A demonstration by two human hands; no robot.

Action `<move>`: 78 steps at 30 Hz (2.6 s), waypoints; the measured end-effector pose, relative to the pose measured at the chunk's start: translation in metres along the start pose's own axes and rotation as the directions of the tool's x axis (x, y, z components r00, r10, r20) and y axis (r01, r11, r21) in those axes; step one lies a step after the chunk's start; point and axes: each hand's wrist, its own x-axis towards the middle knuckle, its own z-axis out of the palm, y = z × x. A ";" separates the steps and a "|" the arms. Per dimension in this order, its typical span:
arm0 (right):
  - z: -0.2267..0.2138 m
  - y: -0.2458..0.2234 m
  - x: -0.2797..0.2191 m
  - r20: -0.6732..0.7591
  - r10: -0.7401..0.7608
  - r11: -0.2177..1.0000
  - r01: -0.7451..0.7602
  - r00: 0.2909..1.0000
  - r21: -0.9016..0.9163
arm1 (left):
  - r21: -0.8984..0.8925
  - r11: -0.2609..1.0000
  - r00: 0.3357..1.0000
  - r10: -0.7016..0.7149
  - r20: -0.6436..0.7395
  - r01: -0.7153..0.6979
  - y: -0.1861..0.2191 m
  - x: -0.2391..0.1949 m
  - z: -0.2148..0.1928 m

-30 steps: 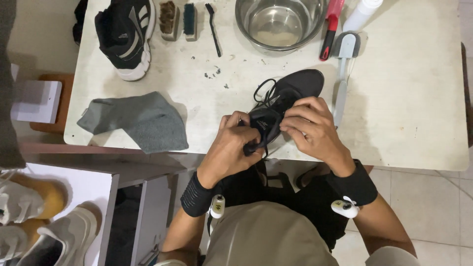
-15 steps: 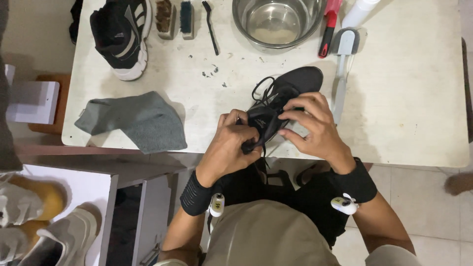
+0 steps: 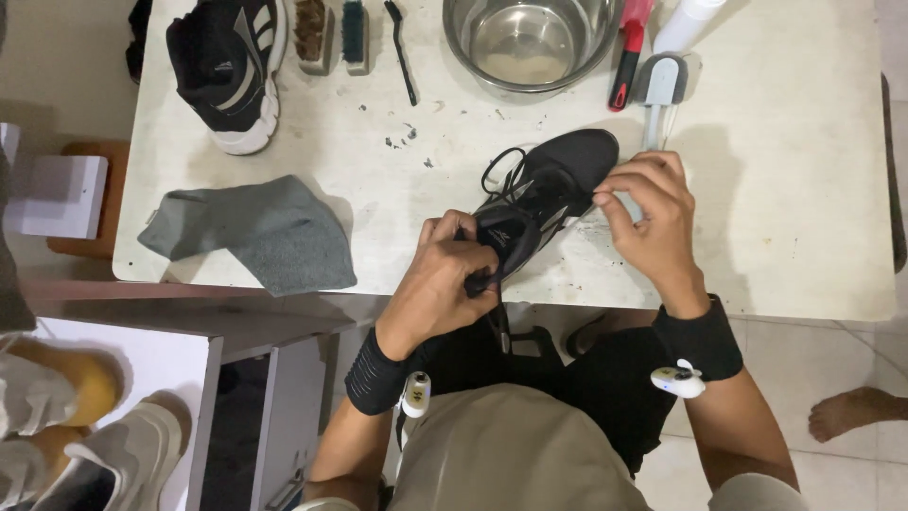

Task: The person unlaces a black sneaker by hand, pulling the laces out of the eyelets and removing them completely. The person then holds the unlaced shoe and briefly touches the tongue area.

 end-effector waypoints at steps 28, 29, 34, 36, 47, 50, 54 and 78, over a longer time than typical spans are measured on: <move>0.023 -0.036 0.008 0.037 -0.107 0.993 0.105 0.994 0.057 | 0.008 0.999 0.999 -0.042 0.007 0.042 0.003 0.001 -0.002; 0.024 -0.040 0.011 0.042 -0.122 0.991 0.119 0.992 0.066 | 0.011 0.999 0.999 -0.050 0.003 0.050 0.002 0.001 -0.002; 0.022 -0.035 0.005 0.084 -0.157 0.986 0.151 0.984 0.075 | -0.020 0.996 0.996 -0.089 0.011 0.089 0.003 -0.001 -0.003; 0.017 -0.024 -0.004 0.092 -0.102 0.993 0.096 0.990 0.066 | -0.013 0.998 0.998 -0.059 0.018 0.059 0.006 0.000 -0.003; 0.015 -0.032 0.000 0.075 -0.040 0.994 0.031 0.996 0.109 | 0.004 0.999 0.998 -0.038 0.045 0.038 0.009 0.002 -0.008; 0.022 -0.041 0.002 0.079 -0.087 0.991 0.077 0.993 0.113 | 0.015 0.999 0.998 -0.031 0.045 0.030 0.012 0.003 -0.008; 0.024 -0.038 -0.002 0.098 -0.114 0.987 0.101 0.989 0.128 | 0.023 1.000 0.999 -0.021 0.047 0.020 0.009 0.002 -0.006; 0.009 -0.057 0.036 0.279 0.008 0.991 -0.044 0.960 0.123 | 0.098 0.968 0.963 -0.241 0.123 0.230 0.027 0.026 -0.026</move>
